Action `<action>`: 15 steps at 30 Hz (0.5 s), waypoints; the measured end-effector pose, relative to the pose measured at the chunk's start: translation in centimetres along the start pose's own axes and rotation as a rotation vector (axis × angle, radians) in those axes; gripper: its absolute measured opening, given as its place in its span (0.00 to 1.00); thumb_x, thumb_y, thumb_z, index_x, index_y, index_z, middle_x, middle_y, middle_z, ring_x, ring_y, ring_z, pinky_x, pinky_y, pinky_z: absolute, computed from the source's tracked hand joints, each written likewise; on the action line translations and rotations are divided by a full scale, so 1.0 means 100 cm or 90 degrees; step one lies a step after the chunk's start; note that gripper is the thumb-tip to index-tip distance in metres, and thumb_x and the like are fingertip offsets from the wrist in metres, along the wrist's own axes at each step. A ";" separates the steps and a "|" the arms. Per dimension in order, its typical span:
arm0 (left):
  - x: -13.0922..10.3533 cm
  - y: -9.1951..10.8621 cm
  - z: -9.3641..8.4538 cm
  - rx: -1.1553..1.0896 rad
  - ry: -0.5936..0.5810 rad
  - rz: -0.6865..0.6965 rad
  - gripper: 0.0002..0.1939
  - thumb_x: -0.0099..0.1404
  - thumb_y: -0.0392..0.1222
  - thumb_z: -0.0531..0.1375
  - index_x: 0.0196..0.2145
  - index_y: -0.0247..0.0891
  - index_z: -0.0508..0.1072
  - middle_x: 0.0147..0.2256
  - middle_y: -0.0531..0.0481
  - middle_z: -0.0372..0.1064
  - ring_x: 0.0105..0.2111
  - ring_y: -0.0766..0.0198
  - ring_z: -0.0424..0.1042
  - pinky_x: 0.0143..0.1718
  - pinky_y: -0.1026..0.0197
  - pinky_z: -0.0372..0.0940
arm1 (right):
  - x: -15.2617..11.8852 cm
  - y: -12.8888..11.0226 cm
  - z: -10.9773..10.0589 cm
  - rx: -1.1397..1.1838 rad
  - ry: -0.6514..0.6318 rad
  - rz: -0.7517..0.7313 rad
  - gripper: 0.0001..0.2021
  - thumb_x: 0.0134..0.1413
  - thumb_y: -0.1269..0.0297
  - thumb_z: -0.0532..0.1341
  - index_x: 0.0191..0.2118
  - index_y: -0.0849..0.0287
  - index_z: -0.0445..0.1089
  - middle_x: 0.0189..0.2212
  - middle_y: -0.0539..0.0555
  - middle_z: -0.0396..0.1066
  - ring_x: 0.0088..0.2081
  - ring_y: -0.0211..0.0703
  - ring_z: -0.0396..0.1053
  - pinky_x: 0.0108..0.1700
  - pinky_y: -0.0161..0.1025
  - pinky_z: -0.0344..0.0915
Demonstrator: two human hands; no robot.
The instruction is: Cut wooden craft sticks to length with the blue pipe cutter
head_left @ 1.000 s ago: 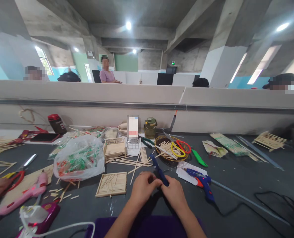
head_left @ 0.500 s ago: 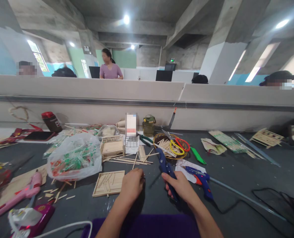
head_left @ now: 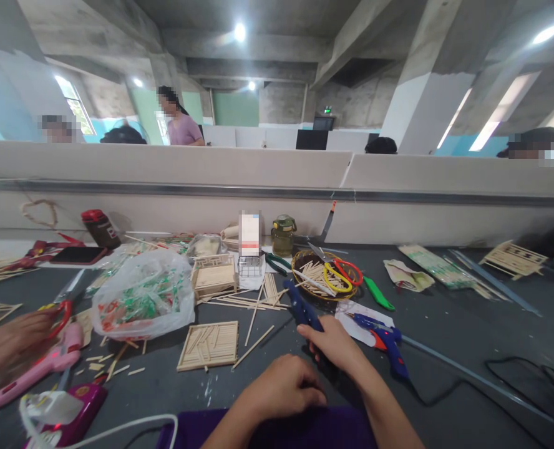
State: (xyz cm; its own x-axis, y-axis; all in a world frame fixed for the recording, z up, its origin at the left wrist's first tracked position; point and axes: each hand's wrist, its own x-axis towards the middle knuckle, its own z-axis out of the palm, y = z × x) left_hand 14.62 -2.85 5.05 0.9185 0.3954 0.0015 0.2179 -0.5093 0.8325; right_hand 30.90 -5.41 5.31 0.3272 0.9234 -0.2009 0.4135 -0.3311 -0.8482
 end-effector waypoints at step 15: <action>0.018 -0.016 -0.008 0.409 0.330 0.091 0.09 0.65 0.36 0.57 0.40 0.41 0.76 0.35 0.46 0.72 0.38 0.57 0.67 0.43 0.53 0.61 | -0.004 0.010 0.014 -0.501 -0.003 -0.142 0.12 0.55 0.62 0.58 0.42 0.60 0.72 0.37 0.60 0.77 0.42 0.52 0.74 0.38 0.38 0.60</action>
State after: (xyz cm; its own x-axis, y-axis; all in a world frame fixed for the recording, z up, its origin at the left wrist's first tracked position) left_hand 15.65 -0.73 4.12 0.7177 0.5151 0.4687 0.4001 -0.8558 0.3279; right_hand 30.01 -5.83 3.82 0.1633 0.9839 -0.0719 0.9444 -0.1770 -0.2770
